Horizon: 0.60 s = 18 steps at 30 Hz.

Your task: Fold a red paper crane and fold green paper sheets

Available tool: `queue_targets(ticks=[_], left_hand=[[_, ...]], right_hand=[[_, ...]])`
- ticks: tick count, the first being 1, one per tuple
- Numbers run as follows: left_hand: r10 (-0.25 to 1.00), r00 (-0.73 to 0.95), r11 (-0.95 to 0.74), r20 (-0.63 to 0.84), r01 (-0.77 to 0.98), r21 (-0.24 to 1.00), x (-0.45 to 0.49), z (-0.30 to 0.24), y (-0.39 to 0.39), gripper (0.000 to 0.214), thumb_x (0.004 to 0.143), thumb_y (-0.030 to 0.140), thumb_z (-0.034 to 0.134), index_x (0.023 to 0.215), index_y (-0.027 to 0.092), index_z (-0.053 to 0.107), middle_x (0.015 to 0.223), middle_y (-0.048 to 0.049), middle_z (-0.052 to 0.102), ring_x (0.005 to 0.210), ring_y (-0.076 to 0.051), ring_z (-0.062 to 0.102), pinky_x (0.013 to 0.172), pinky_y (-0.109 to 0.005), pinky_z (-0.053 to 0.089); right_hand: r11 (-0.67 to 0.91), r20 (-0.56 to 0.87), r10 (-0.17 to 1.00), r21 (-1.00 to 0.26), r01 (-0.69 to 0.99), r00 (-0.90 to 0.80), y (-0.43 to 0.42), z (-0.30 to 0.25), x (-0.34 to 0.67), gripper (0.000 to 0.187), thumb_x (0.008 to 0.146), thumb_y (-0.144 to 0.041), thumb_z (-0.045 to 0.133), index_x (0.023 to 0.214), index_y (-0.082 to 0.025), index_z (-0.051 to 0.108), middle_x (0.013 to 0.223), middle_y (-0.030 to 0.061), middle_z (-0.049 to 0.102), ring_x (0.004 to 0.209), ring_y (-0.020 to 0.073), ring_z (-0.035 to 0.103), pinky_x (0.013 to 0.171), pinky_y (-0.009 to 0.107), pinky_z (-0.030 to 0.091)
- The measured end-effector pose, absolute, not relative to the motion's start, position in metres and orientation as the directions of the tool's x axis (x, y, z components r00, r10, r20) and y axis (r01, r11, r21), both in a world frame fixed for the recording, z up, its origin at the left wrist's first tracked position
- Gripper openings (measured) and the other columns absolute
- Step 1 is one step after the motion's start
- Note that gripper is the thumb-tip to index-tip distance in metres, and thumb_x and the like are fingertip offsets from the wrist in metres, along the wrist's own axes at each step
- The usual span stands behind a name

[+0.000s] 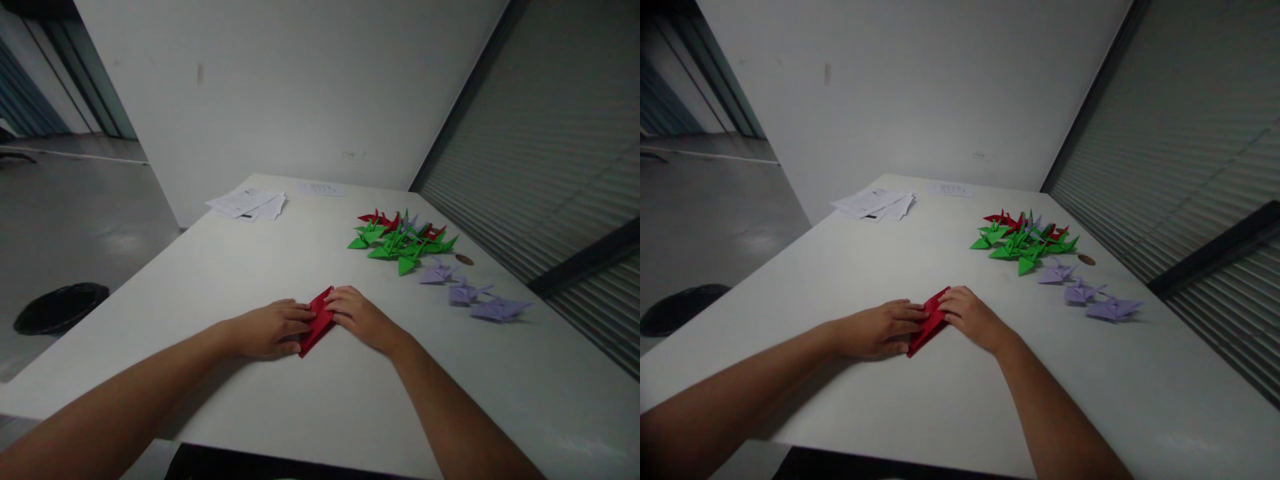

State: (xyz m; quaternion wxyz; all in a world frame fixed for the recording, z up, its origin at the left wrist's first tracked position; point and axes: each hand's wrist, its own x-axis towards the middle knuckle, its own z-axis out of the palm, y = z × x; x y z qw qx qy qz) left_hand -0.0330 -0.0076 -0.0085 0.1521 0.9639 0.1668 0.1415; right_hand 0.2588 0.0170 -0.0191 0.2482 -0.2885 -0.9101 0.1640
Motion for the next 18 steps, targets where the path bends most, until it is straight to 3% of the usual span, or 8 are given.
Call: queue_targets(ticks=[8, 18], left_hand=[[0.346, 0.915, -0.906, 0.207, 0.268, 0.327, -0.032, -0.001, -0.01, 0.044, 0.102, 0.041, 0.058, 0.14, 0.02, 0.062, 0.149, -0.0181, 0.059, 0.141, -0.035, 0.053, 0.119, -0.054, 0.036], [0.335, 0.916, -0.911, 0.221, 0.255, 0.323, -0.032, -0.003, -0.01, 0.047, 0.102, 0.04, 0.056, 0.145, 0.02, 0.058, 0.149, -0.0198, 0.058, 0.141, -0.034, 0.053, 0.119, -0.054, 0.036]], right_hand=[[0.765, 0.355, 0.632, -0.425, 0.484, -0.688, 0.014, -0.017, 0.248, 0.02, 0.097, -0.014, 0.065, 0.108, -0.023, 0.079, 0.114, 0.0081, 0.073, 0.114, 0.0252, 0.058, 0.105, 0.046, 0.048], [0.766, 0.31, 0.618, -0.443, 0.465, -0.723, 0.015, -0.014, 0.255, 0.017, 0.099, -0.024, 0.067, 0.109, -0.028, 0.08, 0.119, 0.0065, 0.071, 0.12, 0.0258, 0.053, 0.11, 0.047, 0.044]])
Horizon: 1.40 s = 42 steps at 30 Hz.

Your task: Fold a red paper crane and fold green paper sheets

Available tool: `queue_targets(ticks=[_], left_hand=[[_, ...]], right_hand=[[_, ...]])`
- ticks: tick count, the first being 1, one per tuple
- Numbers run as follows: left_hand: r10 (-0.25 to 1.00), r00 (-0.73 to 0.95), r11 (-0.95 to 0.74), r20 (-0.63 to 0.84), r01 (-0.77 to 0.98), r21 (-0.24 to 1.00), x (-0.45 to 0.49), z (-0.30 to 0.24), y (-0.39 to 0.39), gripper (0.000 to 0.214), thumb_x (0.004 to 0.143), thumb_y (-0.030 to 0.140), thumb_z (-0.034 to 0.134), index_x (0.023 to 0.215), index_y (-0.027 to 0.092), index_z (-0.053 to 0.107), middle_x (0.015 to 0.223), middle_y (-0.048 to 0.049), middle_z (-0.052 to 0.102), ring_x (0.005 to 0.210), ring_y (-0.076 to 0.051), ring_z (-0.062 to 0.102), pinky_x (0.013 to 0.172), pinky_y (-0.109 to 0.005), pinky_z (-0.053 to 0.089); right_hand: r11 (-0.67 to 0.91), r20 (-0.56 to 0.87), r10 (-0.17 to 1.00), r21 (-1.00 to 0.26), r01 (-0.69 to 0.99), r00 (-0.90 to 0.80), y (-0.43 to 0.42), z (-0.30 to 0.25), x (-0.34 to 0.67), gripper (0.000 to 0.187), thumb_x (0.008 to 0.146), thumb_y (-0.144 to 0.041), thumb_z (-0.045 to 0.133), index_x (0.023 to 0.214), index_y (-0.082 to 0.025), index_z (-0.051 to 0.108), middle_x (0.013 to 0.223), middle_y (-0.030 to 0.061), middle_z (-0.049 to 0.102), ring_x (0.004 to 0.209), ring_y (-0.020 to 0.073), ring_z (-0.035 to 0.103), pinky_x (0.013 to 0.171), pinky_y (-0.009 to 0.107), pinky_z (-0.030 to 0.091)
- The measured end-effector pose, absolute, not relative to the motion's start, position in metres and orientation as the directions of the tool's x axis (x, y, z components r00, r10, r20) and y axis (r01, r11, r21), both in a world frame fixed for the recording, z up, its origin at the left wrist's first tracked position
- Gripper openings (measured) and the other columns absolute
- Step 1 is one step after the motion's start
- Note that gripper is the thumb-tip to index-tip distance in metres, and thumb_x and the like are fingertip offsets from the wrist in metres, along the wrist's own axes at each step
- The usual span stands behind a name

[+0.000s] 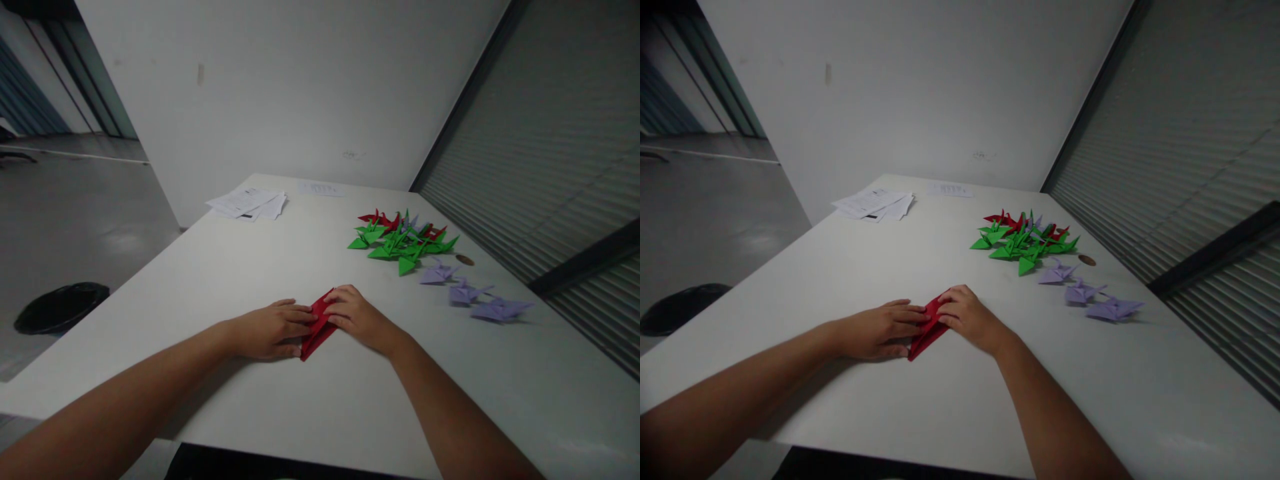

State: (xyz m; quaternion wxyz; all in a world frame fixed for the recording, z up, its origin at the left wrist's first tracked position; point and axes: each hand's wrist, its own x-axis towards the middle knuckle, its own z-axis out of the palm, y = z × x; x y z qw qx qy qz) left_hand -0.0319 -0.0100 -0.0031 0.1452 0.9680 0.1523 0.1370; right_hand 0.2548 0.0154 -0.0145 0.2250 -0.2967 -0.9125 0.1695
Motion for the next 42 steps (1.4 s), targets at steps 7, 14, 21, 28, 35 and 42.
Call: queue_targets(ticks=[7, 14, 21, 28, 35, 42], left_hand=[[0.352, 0.917, -0.91, 0.187, 0.288, 0.297, -0.034, -0.004, -0.009, 0.043, 0.102, 0.043, 0.056, 0.134, 0.016, 0.066, 0.149, -0.0206, 0.057, 0.14, -0.036, 0.053, 0.12, -0.053, 0.038], [0.31, 0.92, -0.936, 0.238, 0.253, 0.244, -0.036, -0.01, -0.008, 0.037, 0.1, 0.046, 0.059, 0.125, 0.023, 0.075, 0.15, -0.0205, 0.056, 0.138, -0.04, 0.053, 0.117, -0.056, 0.04], [0.29, 0.91, -0.941, 0.297, 0.214, 0.261, -0.035, -0.012, -0.007, 0.039, 0.097, 0.047, 0.064, 0.125, 0.023, 0.075, 0.147, -0.0208, 0.057, 0.134, -0.038, 0.055, 0.116, -0.053, 0.041], [0.308, 0.914, -0.927, 0.266, 0.225, 0.299, -0.034, -0.004, -0.008, 0.045, 0.096, 0.051, 0.063, 0.131, 0.024, 0.072, 0.142, -0.0197, 0.059, 0.13, -0.036, 0.055, 0.112, -0.052, 0.044], [0.333, 0.909, -0.909, 0.252, 0.239, 0.342, -0.033, 0.0, -0.01, 0.042, 0.097, 0.045, 0.065, 0.13, 0.02, 0.071, 0.138, -0.0189, 0.063, 0.123, -0.034, 0.059, 0.11, -0.049, 0.045], [0.343, 0.909, -0.903, 0.236, 0.25, 0.349, -0.034, -0.002, -0.009, 0.037, 0.097, 0.04, 0.064, 0.127, 0.02, 0.072, 0.138, -0.0173, 0.063, 0.125, -0.033, 0.058, 0.111, -0.049, 0.046]], right_hand=[[0.745, 0.256, 0.636, -0.45, 0.492, -0.728, 0.01, -0.008, 0.264, 0.025, 0.091, -0.012, 0.071, 0.108, -0.028, 0.081, 0.124, 0.0083, 0.067, 0.124, 0.026, 0.053, 0.111, 0.047, 0.046], [0.731, 0.261, 0.651, -0.469, 0.496, -0.713, 0.009, -0.01, 0.263, 0.05, 0.081, 0.003, 0.058, 0.119, -0.024, 0.077, 0.129, 0.0097, 0.066, 0.126, 0.0256, 0.053, 0.114, 0.048, 0.044], [0.705, 0.274, 0.688, -0.474, 0.528, -0.672, 0.011, -0.009, 0.263, 0.045, 0.088, -0.001, 0.056, 0.125, -0.021, 0.073, 0.127, 0.0109, 0.067, 0.124, 0.0252, 0.056, 0.113, 0.047, 0.046], [0.724, 0.269, 0.668, -0.453, 0.521, -0.694, 0.009, -0.008, 0.261, 0.023, 0.095, -0.027, 0.071, 0.117, -0.024, 0.076, 0.124, 0.0105, 0.068, 0.119, 0.0267, 0.059, 0.106, 0.047, 0.05], [0.714, 0.302, 0.696, -0.39, 0.581, -0.652, 0.014, -0.018, 0.263, 0.031, 0.09, -0.024, 0.077, 0.12, -0.021, 0.073, 0.122, 0.0122, 0.068, 0.116, 0.0279, 0.06, 0.104, 0.047, 0.051], [0.708, 0.279, 0.701, -0.385, 0.592, -0.656, 0.012, -0.013, 0.262, 0.029, 0.09, -0.023, 0.077, 0.118, -0.02, 0.072, 0.118, 0.0115, 0.069, 0.114, 0.0276, 0.06, 0.102, 0.046, 0.051]])
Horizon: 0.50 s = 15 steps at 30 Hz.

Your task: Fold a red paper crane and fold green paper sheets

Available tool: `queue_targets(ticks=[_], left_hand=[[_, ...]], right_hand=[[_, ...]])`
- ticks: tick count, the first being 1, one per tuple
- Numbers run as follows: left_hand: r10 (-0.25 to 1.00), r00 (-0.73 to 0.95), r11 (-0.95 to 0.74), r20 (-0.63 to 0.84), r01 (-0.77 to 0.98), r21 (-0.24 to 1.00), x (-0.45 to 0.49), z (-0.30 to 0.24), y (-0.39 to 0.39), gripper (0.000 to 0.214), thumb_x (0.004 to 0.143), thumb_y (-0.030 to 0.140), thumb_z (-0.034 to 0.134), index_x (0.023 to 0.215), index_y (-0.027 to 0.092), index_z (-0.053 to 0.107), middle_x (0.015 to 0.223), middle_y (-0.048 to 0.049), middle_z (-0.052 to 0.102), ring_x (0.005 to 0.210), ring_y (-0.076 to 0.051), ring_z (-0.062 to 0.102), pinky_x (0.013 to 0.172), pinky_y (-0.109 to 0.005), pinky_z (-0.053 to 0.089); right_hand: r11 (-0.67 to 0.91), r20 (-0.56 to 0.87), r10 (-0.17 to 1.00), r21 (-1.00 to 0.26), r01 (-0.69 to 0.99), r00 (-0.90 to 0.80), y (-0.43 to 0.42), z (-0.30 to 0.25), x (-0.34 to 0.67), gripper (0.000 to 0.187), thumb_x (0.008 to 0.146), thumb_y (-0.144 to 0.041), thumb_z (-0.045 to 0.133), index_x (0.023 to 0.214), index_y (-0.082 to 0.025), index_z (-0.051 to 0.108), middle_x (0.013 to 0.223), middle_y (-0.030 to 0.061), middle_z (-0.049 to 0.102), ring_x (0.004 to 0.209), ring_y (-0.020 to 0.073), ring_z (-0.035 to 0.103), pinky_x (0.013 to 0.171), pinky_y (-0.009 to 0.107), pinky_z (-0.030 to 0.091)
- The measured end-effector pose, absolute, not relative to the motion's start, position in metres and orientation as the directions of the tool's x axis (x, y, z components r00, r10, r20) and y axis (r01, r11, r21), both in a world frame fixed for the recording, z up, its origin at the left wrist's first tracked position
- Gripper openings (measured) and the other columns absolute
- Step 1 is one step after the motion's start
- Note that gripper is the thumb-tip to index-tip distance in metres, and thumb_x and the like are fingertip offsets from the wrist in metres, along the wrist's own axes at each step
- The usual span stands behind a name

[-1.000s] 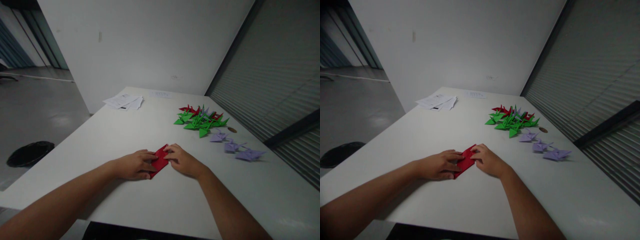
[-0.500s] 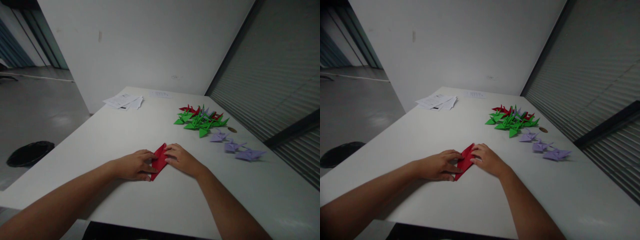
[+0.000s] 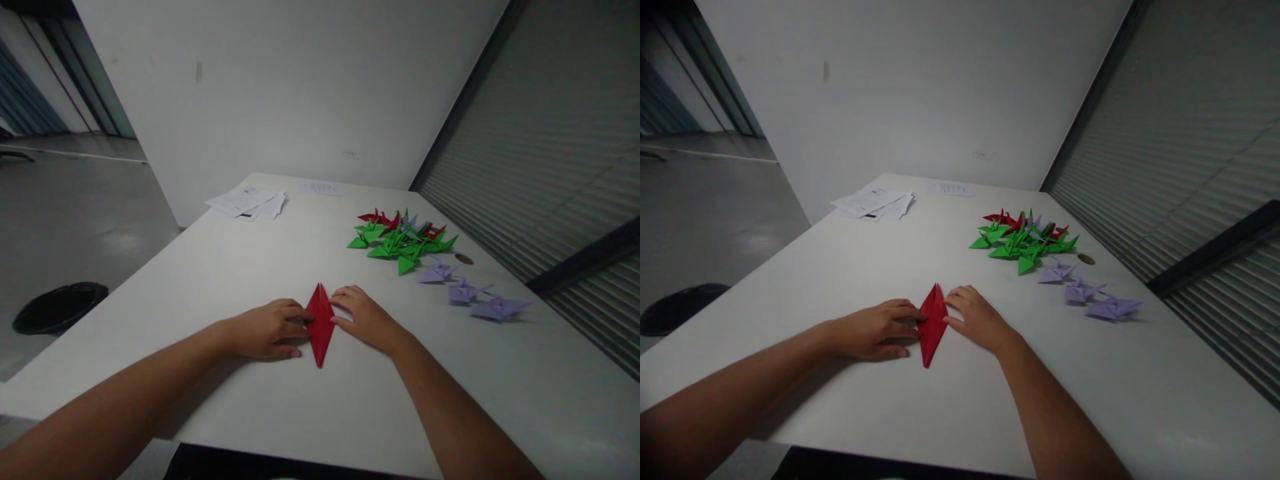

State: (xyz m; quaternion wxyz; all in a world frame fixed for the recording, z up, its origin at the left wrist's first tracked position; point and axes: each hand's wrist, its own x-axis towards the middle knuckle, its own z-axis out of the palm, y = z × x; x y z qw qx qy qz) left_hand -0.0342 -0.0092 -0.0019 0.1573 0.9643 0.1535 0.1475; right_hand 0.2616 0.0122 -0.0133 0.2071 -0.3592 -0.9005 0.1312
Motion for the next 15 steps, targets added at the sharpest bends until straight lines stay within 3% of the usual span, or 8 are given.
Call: queue_targets(ticks=[15], left_hand=[[0.359, 0.896, -0.897, 0.262, 0.254, 0.363, -0.0354, -0.0002, -0.0106, 0.037, 0.094, 0.034, 0.068, 0.128, 0.02, 0.072, 0.139, -0.0199, 0.059, 0.127, -0.035, 0.057, 0.11, -0.052, 0.048]], right_hand=[[0.705, 0.287, 0.699, -0.428, 0.565, -0.655, 0.0126, -0.0147, 0.2611, 0.027, 0.094, -0.026, 0.071, 0.12, -0.022, 0.071, 0.116, 0.011, 0.072, 0.112, 0.0273, 0.061, 0.101, 0.047, 0.05]])
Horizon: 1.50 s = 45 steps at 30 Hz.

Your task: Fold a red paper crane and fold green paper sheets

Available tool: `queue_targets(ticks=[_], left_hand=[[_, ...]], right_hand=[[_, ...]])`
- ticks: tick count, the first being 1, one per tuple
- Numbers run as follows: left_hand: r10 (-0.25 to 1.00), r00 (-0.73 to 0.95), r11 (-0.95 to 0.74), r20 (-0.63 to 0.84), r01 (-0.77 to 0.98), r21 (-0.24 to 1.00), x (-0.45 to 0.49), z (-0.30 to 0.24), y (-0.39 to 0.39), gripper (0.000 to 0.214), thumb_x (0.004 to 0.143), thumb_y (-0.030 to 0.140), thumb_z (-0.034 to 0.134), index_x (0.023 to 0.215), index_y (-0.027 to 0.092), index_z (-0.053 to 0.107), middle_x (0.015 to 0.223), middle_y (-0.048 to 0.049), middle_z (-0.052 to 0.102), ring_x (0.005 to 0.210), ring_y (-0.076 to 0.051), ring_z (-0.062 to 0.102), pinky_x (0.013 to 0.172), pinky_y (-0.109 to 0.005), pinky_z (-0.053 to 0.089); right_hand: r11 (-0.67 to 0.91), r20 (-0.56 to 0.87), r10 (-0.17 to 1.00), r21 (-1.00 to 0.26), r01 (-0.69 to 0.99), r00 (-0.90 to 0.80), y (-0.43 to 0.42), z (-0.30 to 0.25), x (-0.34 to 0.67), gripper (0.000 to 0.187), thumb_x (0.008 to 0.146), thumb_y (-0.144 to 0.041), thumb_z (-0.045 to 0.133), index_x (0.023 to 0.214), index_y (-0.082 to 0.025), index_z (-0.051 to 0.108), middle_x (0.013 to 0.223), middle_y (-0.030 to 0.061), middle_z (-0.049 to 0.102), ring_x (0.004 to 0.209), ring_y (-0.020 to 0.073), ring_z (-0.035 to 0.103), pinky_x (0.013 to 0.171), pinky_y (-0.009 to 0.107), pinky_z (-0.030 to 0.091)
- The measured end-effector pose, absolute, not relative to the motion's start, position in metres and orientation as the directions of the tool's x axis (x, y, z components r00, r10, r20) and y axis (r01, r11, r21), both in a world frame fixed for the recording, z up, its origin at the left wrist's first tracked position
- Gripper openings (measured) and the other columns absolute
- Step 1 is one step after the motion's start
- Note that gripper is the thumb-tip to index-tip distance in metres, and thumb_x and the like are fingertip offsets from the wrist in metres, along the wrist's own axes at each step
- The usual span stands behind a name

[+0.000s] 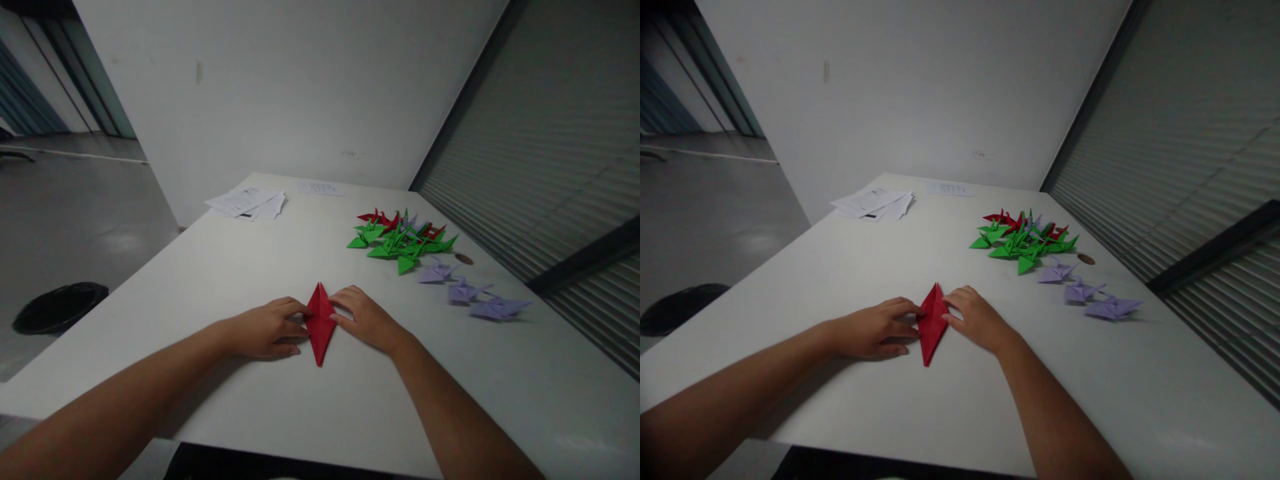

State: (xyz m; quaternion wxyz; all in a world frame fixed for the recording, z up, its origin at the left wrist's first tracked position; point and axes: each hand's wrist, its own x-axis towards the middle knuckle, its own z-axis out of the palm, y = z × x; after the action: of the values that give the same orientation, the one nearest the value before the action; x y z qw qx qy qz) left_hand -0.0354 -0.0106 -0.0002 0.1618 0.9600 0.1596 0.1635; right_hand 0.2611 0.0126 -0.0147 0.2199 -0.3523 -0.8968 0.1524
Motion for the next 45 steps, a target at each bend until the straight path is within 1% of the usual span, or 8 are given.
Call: queue_targets(ticks=[6, 14, 20, 29, 31, 36, 41, 45], left_hand=[[0.369, 0.897, -0.893, 0.242, 0.269, 0.361, -0.0351, -0.001, -0.0103, 0.037, 0.093, 0.034, 0.069, 0.128, 0.02, 0.072, 0.14, -0.019, 0.058, 0.129, -0.035, 0.056, 0.111, -0.052, 0.047], [0.368, 0.89, -0.889, 0.269, 0.252, 0.382, -0.0354, -0.0019, -0.0102, 0.036, 0.092, 0.033, 0.07, 0.126, 0.02, 0.073, 0.142, -0.0202, 0.057, 0.13, -0.036, 0.055, 0.111, -0.054, 0.048], [0.398, 0.882, -0.875, 0.254, 0.281, 0.395, -0.0355, -0.0016, -0.0111, 0.037, 0.091, 0.032, 0.072, 0.127, 0.02, 0.073, 0.145, -0.0202, 0.053, 0.132, -0.036, 0.054, 0.112, -0.053, 0.048], [0.413, 0.878, -0.864, 0.243, 0.293, 0.411, -0.0362, -0.0008, -0.0109, 0.042, 0.095, 0.034, 0.068, 0.134, 0.019, 0.068, 0.146, -0.0209, 0.048, 0.133, -0.035, 0.052, 0.113, -0.052, 0.049], [0.415, 0.877, -0.861, 0.243, 0.292, 0.416, -0.0362, -0.0006, -0.0109, 0.044, 0.095, 0.033, 0.068, 0.136, 0.019, 0.067, 0.146, -0.0213, 0.049, 0.132, -0.035, 0.053, 0.112, -0.052, 0.05], [0.407, 0.864, -0.871, 0.296, 0.27, 0.41, -0.0365, -0.0035, -0.0099, 0.044, 0.095, 0.033, 0.068, 0.137, 0.019, 0.066, 0.145, -0.0213, 0.051, 0.13, -0.034, 0.056, 0.11, -0.051, 0.052], [0.392, 0.878, -0.882, 0.276, 0.273, 0.385, -0.0358, -0.0052, -0.0085, 0.047, 0.096, 0.034, 0.067, 0.14, 0.019, 0.063, 0.145, -0.0203, 0.056, 0.132, -0.034, 0.056, 0.113, -0.051, 0.049], [0.381, 0.886, -0.884, 0.266, 0.265, 0.385, -0.0345, -0.003, -0.0088, 0.05, 0.097, 0.034, 0.066, 0.144, 0.019, 0.059, 0.144, -0.0189, 0.059, 0.131, -0.033, 0.057, 0.113, -0.051, 0.048]], right_hand=[[0.701, 0.268, 0.701, -0.431, 0.569, -0.661, 0.0102, -0.0107, 0.2598, 0.022, 0.095, -0.026, 0.07, 0.116, -0.021, 0.073, 0.115, 0.0106, 0.073, 0.111, 0.0258, 0.061, 0.101, 0.045, 0.05], [0.695, 0.271, 0.705, -0.444, 0.566, -0.655, 0.0091, -0.0092, 0.2583, 0.02, 0.095, -0.022, 0.068, 0.114, -0.022, 0.074, 0.111, 0.0093, 0.075, 0.105, 0.025, 0.063, 0.097, 0.043, 0.051], [0.681, 0.26, 0.719, -0.452, 0.576, -0.645, 0.008, -0.0088, 0.2583, 0.021, 0.094, -0.019, 0.069, 0.114, -0.02, 0.073, 0.111, 0.0091, 0.074, 0.105, 0.0251, 0.063, 0.096, 0.042, 0.052], [0.684, 0.276, 0.716, -0.461, 0.566, -0.641, 0.0084, -0.0078, 0.2593, 0.025, 0.096, -0.02, 0.066, 0.12, -0.019, 0.072, 0.112, 0.0105, 0.074, 0.105, 0.0258, 0.064, 0.097, 0.043, 0.053], [0.684, 0.278, 0.716, -0.461, 0.565, -0.64, 0.0085, -0.0079, 0.2591, 0.025, 0.096, -0.021, 0.065, 0.121, -0.019, 0.072, 0.112, 0.011, 0.074, 0.105, 0.0259, 0.064, 0.097, 0.044, 0.053], [0.682, 0.28, 0.719, -0.463, 0.567, -0.636, 0.0072, -0.0063, 0.2582, 0.024, 0.097, -0.022, 0.065, 0.119, -0.018, 0.073, 0.112, 0.0116, 0.075, 0.106, 0.0261, 0.064, 0.097, 0.045, 0.053], [0.673, 0.273, 0.727, -0.461, 0.578, -0.629, 0.0063, -0.005, 0.2579, 0.024, 0.098, -0.023, 0.065, 0.12, -0.017, 0.072, 0.113, 0.0121, 0.075, 0.107, 0.0262, 0.064, 0.098, 0.044, 0.053], [0.684, 0.282, 0.72, -0.44, 0.582, -0.634, 0.0082, -0.0062, 0.2581, 0.023, 0.102, -0.025, 0.059, 0.119, -0.018, 0.073, 0.112, 0.0118, 0.076, 0.106, 0.0263, 0.064, 0.098, 0.045, 0.053]])
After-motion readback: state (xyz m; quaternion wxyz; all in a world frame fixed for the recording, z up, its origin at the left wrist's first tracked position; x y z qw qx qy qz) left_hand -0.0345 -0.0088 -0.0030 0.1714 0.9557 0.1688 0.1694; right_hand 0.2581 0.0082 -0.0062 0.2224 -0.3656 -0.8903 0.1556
